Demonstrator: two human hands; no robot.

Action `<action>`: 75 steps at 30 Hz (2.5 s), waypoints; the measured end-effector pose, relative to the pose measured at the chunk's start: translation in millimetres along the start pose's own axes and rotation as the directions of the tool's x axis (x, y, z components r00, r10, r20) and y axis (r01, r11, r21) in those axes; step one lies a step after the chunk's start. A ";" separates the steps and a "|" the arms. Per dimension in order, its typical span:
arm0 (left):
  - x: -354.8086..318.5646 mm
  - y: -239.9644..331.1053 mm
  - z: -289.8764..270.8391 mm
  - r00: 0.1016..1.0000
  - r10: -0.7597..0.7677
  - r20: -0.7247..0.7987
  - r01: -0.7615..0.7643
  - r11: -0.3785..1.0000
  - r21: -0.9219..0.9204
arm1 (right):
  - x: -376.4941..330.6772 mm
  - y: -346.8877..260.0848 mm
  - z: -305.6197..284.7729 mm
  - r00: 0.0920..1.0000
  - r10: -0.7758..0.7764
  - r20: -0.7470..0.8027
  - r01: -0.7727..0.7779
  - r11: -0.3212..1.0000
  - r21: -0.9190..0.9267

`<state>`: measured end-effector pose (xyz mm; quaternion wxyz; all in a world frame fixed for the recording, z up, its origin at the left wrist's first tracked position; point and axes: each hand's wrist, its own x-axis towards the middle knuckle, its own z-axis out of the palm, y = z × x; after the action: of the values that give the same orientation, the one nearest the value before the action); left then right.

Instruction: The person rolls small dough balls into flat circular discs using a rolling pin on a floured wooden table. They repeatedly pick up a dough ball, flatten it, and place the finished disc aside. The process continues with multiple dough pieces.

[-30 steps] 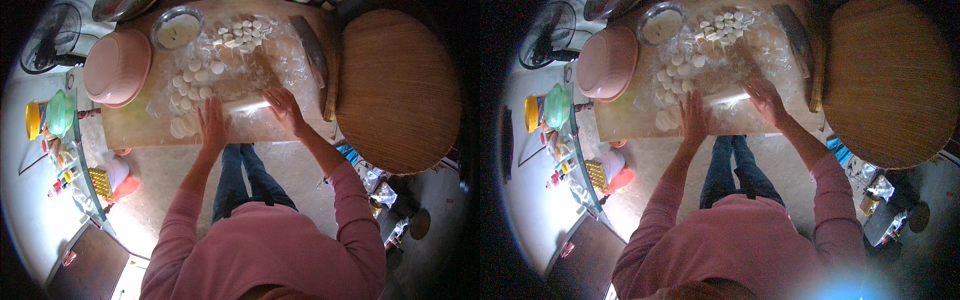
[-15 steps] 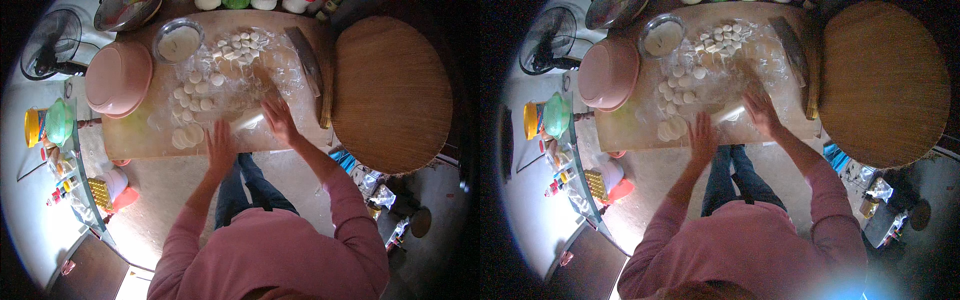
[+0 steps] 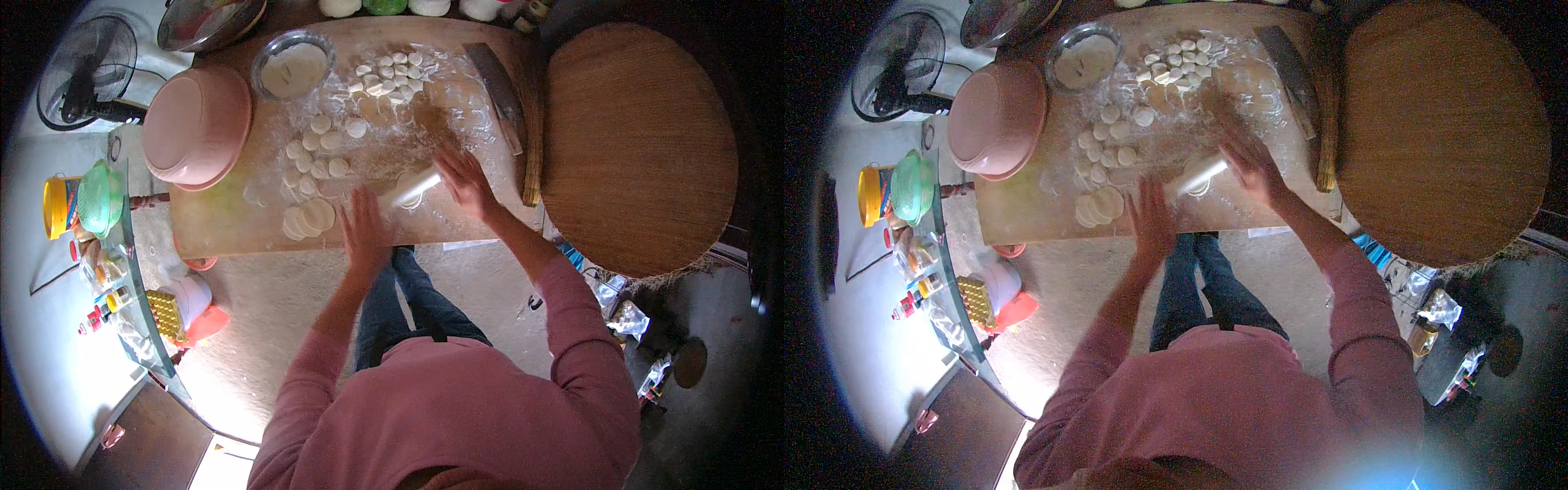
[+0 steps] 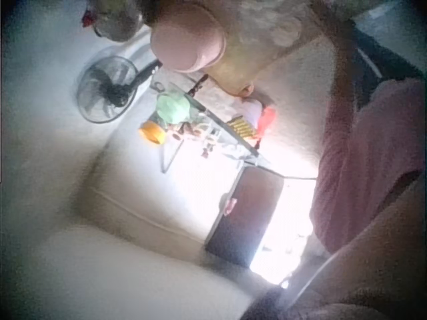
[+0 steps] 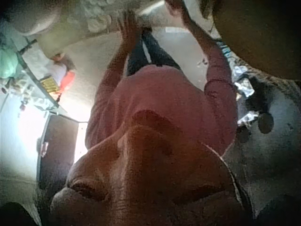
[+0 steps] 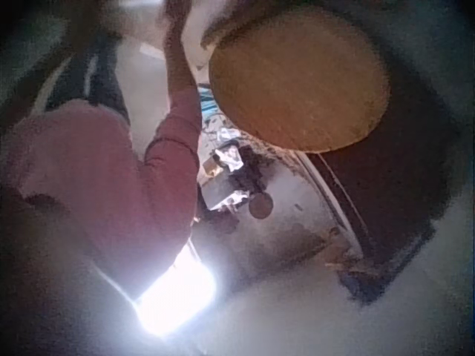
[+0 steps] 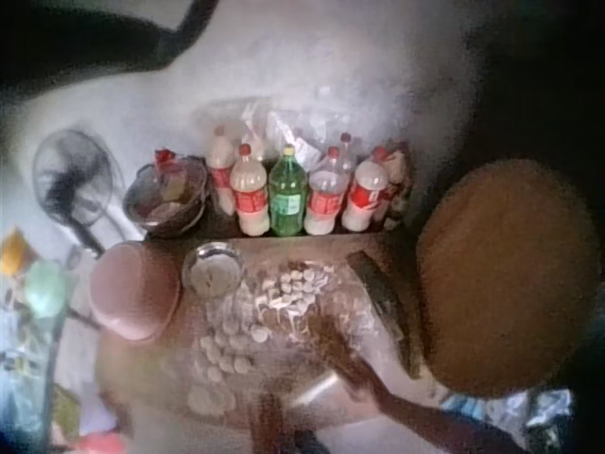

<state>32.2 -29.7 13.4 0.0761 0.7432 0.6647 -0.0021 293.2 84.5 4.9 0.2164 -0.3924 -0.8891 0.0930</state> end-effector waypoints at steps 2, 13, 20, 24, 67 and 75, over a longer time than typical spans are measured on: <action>-32.5 11.0 0.0 0.998 0.037 0.049 -0.028 0.983 -0.182 | -34.9 -7.6 0.8 0.997 0.031 0.074 -0.025 0.997 -0.078; 33.0 -11.7 -15.5 0.940 -0.200 -0.278 0.094 0.931 -0.352 | 30.6 17.9 1.1 0.990 -0.086 0.114 0.081 0.996 0.045; 40.7 33.0 14.7 0.968 -0.172 -0.183 0.087 0.914 -0.395 | 31.9 18.1 -12.0 0.991 0.109 -0.073 -0.098 0.985 0.139; 14.8 -8.1 26.7 0.914 -0.211 -0.348 0.065 0.920 -0.387 | 13.9 21.0 -19.6 0.997 0.069 -0.027 -0.066 0.992 0.112; -24.1 -37.1 -7.5 0.994 0.101 0.049 -0.089 0.972 -0.217 | -45.2 -50.1 -6.2 0.981 0.097 0.169 -0.089 0.995 -0.052; 52.6 -38.2 4.2 0.802 -0.413 -0.432 0.079 0.790 -0.609 | 0.7 -14.9 -5.4 0.982 0.174 -0.072 -0.158 0.970 0.186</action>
<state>1.0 25.8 -0.5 0.0985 0.5582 0.7234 0.3942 285.4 74.9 14.9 0.2813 -0.4482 -0.8306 0.1734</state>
